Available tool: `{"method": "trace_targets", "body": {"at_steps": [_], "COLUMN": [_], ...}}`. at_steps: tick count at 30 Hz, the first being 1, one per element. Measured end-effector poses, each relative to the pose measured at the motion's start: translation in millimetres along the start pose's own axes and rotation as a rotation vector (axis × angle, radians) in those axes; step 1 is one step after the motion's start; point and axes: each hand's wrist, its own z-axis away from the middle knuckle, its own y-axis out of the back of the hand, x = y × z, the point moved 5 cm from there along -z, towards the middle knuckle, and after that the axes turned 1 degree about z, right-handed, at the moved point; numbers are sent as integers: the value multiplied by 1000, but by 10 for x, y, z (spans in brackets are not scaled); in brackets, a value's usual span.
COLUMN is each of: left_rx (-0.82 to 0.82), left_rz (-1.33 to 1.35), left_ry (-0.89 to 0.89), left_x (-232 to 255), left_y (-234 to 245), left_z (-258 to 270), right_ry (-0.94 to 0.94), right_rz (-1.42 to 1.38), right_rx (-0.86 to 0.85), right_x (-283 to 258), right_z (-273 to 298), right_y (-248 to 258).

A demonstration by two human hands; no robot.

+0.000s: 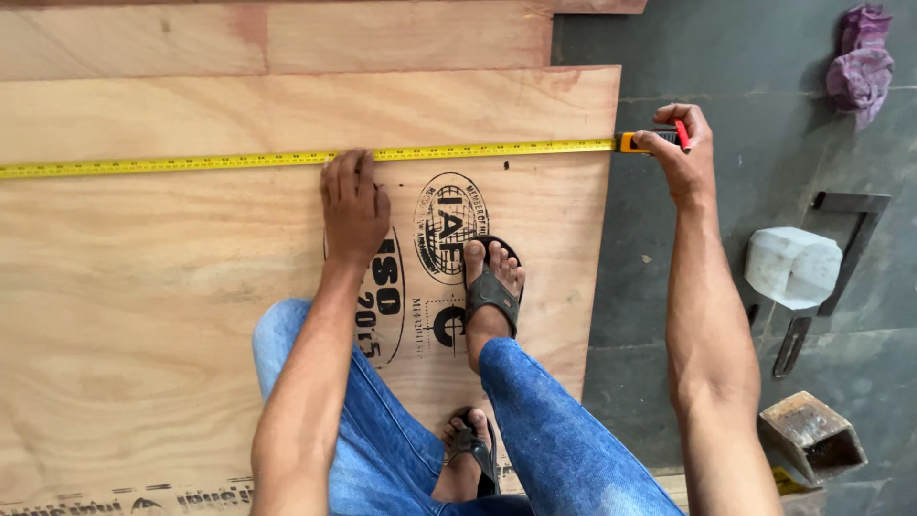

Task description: The person measures and marks a large plywood sheet with a tape measure and pencil. Then, they use a circular saw to cut the plywood along the marked line.

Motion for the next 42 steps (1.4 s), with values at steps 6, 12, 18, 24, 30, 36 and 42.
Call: {"method": "trace_targets", "body": {"at_steps": [6,12,18,24,30,36,42], "left_rx": [-83,-92,-107,-155,-168,-211,-234], "left_rz": [-36,14,38,64,79,2,12], "left_ry": [-47,-42,-83,-84,-113,-183,-176], "left_x": [206,582,955,1288,1547,1719,1770], "left_y": [-243,-374,-512,-648,-708,-767,-804], "left_z": [-126,-210,-312,-408,-525,-618,-612], "right_ry": [-16,47,53,9,501,240,179], "right_rz": [57,82,201,199,392,-71,-51], "right_rx": [9,8,4,-55,257,-263,-114], "right_x": [-32,-89,-75,-110,-650,-497,-254], "right_z": [-21,-25,-38,-58,107,163,117], "right_y": [-8,51,68,13,-128,-982,-1010]}}
